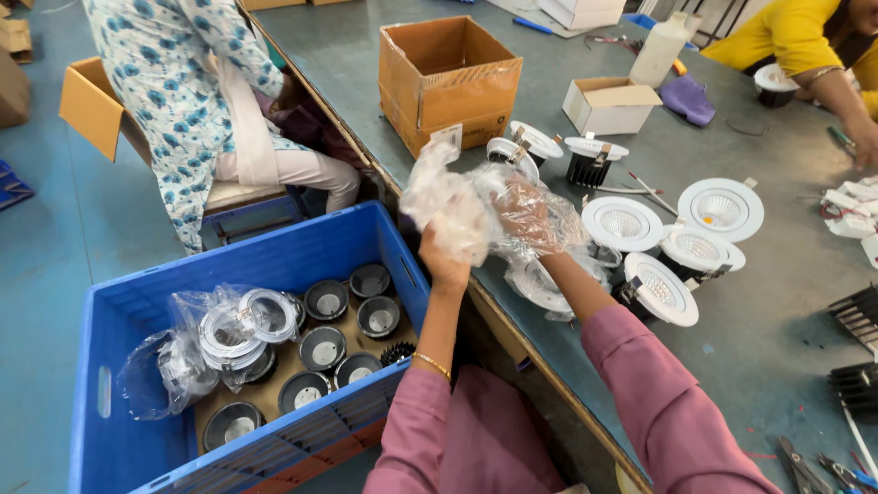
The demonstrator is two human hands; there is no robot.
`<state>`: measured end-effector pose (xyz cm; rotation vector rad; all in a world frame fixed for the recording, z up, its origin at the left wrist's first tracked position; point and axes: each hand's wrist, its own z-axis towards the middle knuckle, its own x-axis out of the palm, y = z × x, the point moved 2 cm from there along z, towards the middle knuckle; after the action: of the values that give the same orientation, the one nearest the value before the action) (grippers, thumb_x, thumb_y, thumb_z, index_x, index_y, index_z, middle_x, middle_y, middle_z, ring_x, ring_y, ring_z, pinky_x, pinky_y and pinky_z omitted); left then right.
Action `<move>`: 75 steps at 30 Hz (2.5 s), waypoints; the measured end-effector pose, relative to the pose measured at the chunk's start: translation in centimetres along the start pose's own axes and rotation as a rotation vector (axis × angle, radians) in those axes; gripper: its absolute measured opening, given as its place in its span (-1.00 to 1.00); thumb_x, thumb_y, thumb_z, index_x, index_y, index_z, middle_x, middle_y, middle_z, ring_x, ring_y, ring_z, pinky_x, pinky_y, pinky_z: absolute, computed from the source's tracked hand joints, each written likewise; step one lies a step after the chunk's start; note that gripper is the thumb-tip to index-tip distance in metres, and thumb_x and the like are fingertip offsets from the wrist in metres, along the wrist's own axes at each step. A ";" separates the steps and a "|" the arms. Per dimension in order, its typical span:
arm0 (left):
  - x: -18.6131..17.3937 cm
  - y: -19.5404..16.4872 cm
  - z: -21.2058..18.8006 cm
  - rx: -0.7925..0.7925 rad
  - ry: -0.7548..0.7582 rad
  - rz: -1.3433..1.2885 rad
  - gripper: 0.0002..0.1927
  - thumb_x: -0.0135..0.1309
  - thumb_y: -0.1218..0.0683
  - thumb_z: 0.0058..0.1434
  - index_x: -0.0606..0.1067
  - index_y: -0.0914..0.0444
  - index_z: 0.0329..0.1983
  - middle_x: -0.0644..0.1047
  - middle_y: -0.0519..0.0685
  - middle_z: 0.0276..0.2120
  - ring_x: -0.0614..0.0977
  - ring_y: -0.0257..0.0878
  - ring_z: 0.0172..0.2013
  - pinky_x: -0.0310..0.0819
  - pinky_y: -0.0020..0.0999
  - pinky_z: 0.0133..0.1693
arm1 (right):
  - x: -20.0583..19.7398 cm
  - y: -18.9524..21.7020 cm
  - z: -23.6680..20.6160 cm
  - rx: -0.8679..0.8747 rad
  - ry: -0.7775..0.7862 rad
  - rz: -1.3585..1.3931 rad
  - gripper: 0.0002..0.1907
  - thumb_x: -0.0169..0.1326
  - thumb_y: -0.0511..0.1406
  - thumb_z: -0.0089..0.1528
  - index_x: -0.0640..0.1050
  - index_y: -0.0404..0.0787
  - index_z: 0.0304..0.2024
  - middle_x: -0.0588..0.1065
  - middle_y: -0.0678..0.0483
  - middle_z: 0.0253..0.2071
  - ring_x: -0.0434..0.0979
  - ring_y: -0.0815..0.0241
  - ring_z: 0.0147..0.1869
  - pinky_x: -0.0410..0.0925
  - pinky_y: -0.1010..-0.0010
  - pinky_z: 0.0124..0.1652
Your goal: The person unwraps plastic packaging from white trim rings of LED downlight fixtures, aligns a black heat-sink module with a trim ring, and uses a green electric screwdriver to drive screws securing the parts together. They then place finished fixtures into a blue crate and bag some units in plastic.
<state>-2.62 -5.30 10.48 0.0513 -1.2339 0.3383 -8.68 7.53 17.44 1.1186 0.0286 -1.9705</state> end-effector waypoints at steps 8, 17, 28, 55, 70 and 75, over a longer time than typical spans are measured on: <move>-0.5 2.1 1.8 0.030 -0.041 0.156 -0.32 -0.08 -0.01 0.34 0.21 0.42 0.45 0.40 0.15 0.34 0.40 0.04 0.33 0.24 -0.08 0.34 | 0.8 -3.3 -6.2 0.785 -0.630 1.399 -0.60 0.12 -0.34 0.28 0.44 -0.32 0.15 0.46 -0.13 0.16 0.52 -0.09 0.21 0.37 -0.02 0.21; -0.7 1.7 3.6 0.192 -0.087 0.175 -0.40 -0.08 0.08 0.34 0.21 0.29 0.45 0.43 0.25 0.27 0.49 0.08 0.24 0.36 -0.01 0.28 | -3.8 -2.9 -15.7 1.031 -0.346 1.674 -0.50 0.07 -0.33 0.21 0.37 -0.22 0.22 0.46 -0.02 0.22 0.45 0.02 0.30 0.35 0.02 0.20; -2.4 0.3 1.7 0.029 -0.167 0.044 -0.45 0.05 0.01 0.37 0.37 0.38 0.35 0.52 0.10 0.20 0.55 -0.03 0.18 0.44 -0.14 0.19 | -22.6 -12.7 -38.2 1.173 -0.432 1.024 -0.61 -0.10 -0.25 0.49 0.42 -0.37 0.28 0.54 -0.08 0.15 0.61 0.08 0.13 0.45 0.19 0.12; 7.0 6.8 -18.4 -0.591 0.490 1.321 -0.04 0.29 -0.06 0.15 0.04 0.26 0.47 0.12 0.19 0.39 0.09 0.10 0.46 -0.05 0.06 0.46 | -14.8 7.0 -28.6 0.571 -0.206 0.321 -0.25 0.28 -0.33 0.09 0.36 -0.33 0.31 0.48 -0.11 0.18 0.52 0.06 0.18 0.40 0.27 0.11; 3.6 4.7 -3.0 0.445 0.292 1.891 -0.69 0.13 0.07 0.39 0.52 -0.03 0.18 0.50 -0.04 -0.25 0.61 -0.03 -0.27 0.51 -0.16 -0.23 | -6.6 0.3 -16.6 0.442 0.077 0.858 -0.26 0.14 -0.45 0.01 0.40 -0.43 0.29 0.50 -0.04 0.12 0.52 0.20 0.12 0.44 0.39 0.05; 3.2 5.0 -2.4 0.460 0.480 1.835 -0.57 0.12 0.10 0.30 0.49 -0.02 0.25 0.51 -0.05 -0.23 0.62 -0.05 -0.26 0.54 -0.18 -0.20 | -5.1 -3.3 -12.1 0.731 0.086 1.328 -0.44 0.02 -0.40 0.16 0.41 -0.18 0.26 0.51 0.11 -0.02 0.55 0.18 0.03 0.46 0.39 -0.08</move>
<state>-0.88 0.70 11.91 -0.7715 -0.3655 2.0629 -1.32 17.76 12.63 1.1492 -1.1560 -0.6923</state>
